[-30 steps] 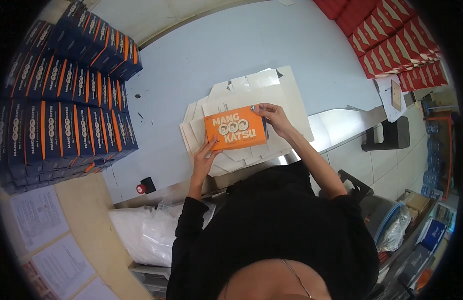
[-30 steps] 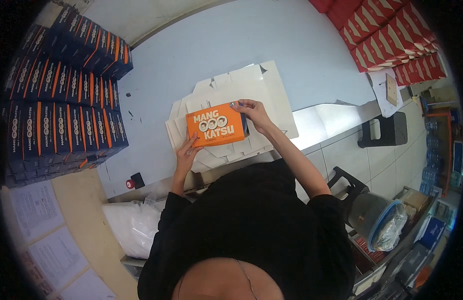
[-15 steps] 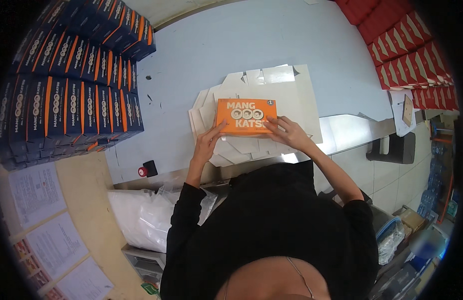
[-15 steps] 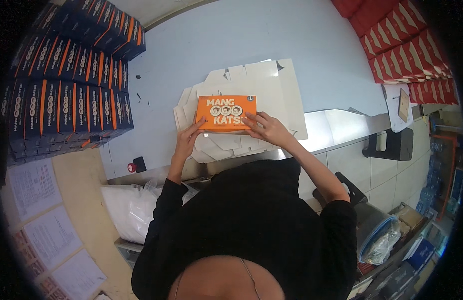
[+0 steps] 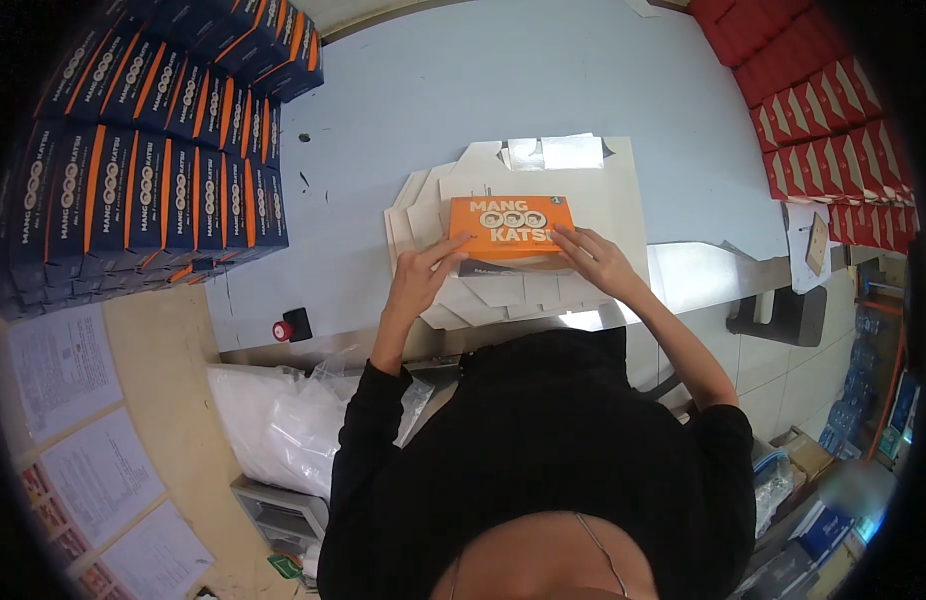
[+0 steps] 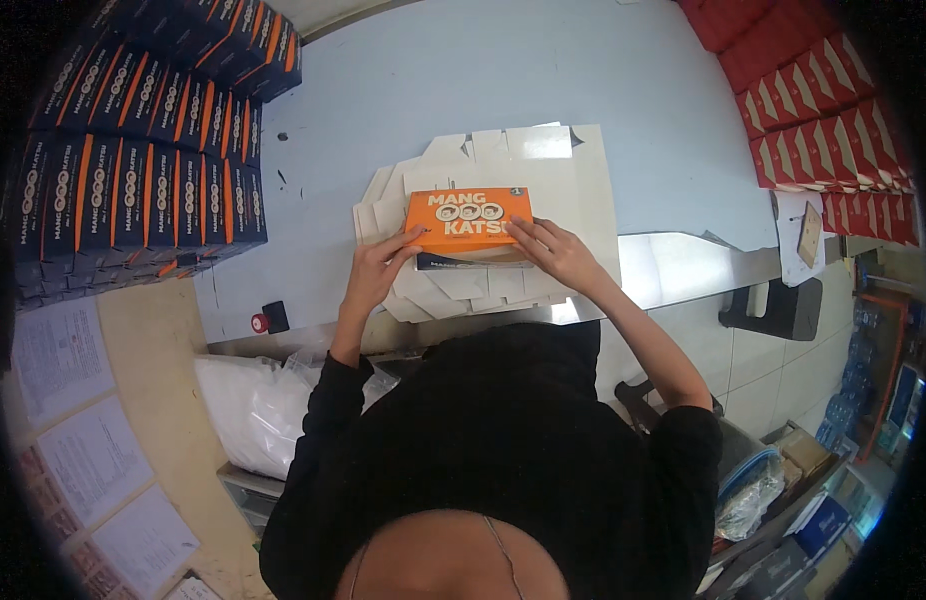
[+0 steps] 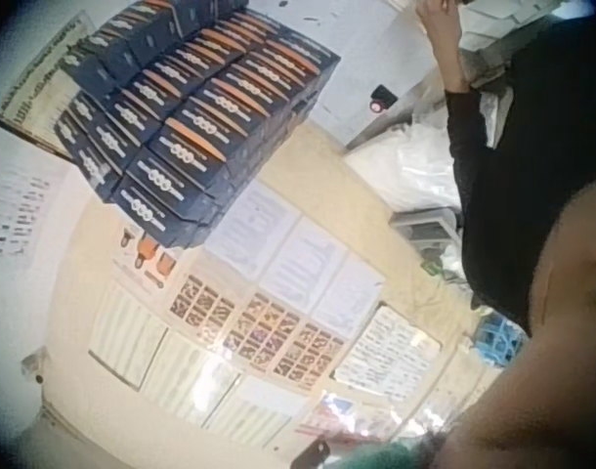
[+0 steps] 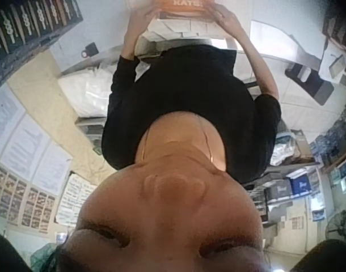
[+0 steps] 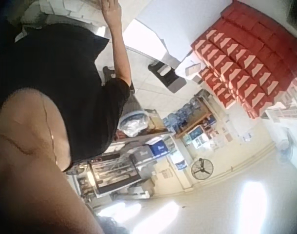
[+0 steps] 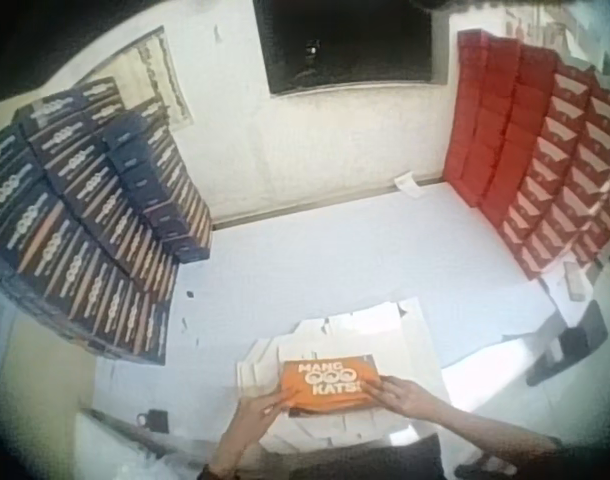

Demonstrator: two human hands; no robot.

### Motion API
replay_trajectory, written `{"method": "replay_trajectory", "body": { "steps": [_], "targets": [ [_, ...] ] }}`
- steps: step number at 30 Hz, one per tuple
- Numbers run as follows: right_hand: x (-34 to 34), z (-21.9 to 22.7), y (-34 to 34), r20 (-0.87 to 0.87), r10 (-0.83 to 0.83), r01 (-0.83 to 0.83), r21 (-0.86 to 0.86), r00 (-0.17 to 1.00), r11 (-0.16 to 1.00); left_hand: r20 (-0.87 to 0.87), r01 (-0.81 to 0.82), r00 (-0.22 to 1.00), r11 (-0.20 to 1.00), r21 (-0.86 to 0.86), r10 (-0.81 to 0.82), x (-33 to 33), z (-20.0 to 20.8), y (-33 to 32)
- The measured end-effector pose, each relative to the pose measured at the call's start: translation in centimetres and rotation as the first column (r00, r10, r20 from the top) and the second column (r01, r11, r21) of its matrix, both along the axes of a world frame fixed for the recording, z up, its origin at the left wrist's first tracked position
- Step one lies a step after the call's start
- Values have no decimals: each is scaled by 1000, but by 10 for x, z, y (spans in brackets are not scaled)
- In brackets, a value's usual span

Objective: The person assembles multiple cardboard food boxes by folding the flaps and interlocking the tabs, then stacks the completed boxes into a large pile on a table.

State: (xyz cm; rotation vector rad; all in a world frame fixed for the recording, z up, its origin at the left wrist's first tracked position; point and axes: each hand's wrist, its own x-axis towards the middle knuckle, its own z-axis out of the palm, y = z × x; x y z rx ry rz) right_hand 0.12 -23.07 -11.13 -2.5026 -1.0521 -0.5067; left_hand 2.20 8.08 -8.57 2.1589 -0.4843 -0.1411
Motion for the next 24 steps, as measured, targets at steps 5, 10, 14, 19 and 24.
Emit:
{"method": "replay_trajectory", "body": {
  "steps": [5, 10, 14, 19, 24],
  "targets": [
    [-14, -11, 8, -103, -19, 32, 128, 995, 991, 39, -251, 965, 958, -141, 259, -22, -25, -14],
    [-20, -17, 15, -93, -46, 62, 185, 995, 981, 12, -326, 941, 919, -222, 337, -29, -44, -4],
    [-14, -16, 15, -154, -115, 149, 230, 981, 962, 147, -112, 981, 988, -109, 128, -28, -17, -5],
    [-12, -5, 16, -136, -85, 108, 166, 987, 980, 194, -112, 972, 989, -97, 129, -26, -27, -3],
    [-19, -11, 8, -142, -55, 69, 94, 988, 993, 52, -73, 996, 993, -92, 78, -29, -21, -6]
  ]
}}
